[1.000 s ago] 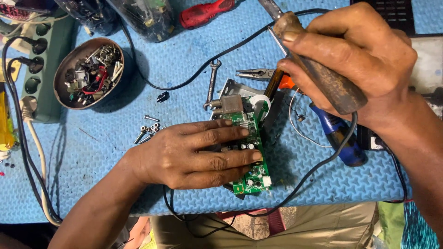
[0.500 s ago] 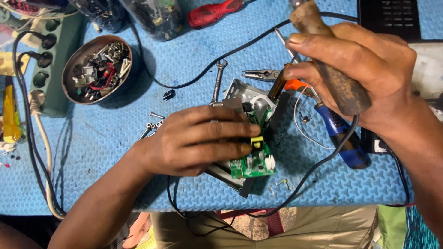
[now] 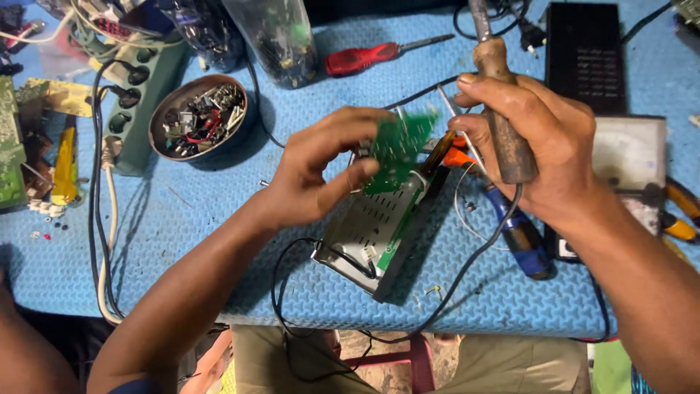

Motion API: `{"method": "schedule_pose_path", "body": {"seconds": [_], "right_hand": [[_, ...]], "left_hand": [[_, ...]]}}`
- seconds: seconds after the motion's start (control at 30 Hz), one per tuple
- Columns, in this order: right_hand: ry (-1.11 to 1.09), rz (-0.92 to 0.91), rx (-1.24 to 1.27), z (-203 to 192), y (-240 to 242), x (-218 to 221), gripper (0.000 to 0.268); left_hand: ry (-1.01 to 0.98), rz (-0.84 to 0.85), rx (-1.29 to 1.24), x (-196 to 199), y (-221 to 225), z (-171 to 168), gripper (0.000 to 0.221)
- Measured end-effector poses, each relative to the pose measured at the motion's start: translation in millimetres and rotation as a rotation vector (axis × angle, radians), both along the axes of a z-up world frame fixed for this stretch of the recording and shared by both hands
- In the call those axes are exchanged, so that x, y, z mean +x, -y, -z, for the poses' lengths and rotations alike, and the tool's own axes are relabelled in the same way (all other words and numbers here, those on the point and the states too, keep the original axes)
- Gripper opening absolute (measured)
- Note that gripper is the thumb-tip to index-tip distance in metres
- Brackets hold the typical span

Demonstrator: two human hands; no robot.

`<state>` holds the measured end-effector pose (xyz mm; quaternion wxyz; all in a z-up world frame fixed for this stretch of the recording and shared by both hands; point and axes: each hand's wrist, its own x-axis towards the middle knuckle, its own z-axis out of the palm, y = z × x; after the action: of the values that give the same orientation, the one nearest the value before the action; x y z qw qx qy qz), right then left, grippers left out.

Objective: Soldering components on a green circuit board using a soldering iron at a repair bench.

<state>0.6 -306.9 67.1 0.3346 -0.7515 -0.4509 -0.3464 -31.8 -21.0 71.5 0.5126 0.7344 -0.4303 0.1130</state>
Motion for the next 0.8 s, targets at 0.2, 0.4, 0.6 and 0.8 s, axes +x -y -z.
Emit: {"method": "schedule_pose_path", "body": {"seconds": [0.2, 0.4, 0.6, 0.8], "right_hand": [[-0.130, -0.078, 0.131, 2, 1, -3, 0.031], [-0.409, -0.193, 0.282, 13, -2, -11, 0.039], [-0.470, -0.337, 0.243, -2, 7, -5, 0.047], [-0.510, -0.162, -0.058, -31, 17, -18, 0.060]], "left_hand": [[-0.688, -0.017, -0.409, 38, 5, 29, 0.041], [-0.872, 0.036, -0.660, 61, 4, 63, 0.032], [-0.857, 0.060, -0.613, 53, 7, 55, 0.032], [-0.825, 0.112, -0.627, 48, 6, 52, 0.031]]}}
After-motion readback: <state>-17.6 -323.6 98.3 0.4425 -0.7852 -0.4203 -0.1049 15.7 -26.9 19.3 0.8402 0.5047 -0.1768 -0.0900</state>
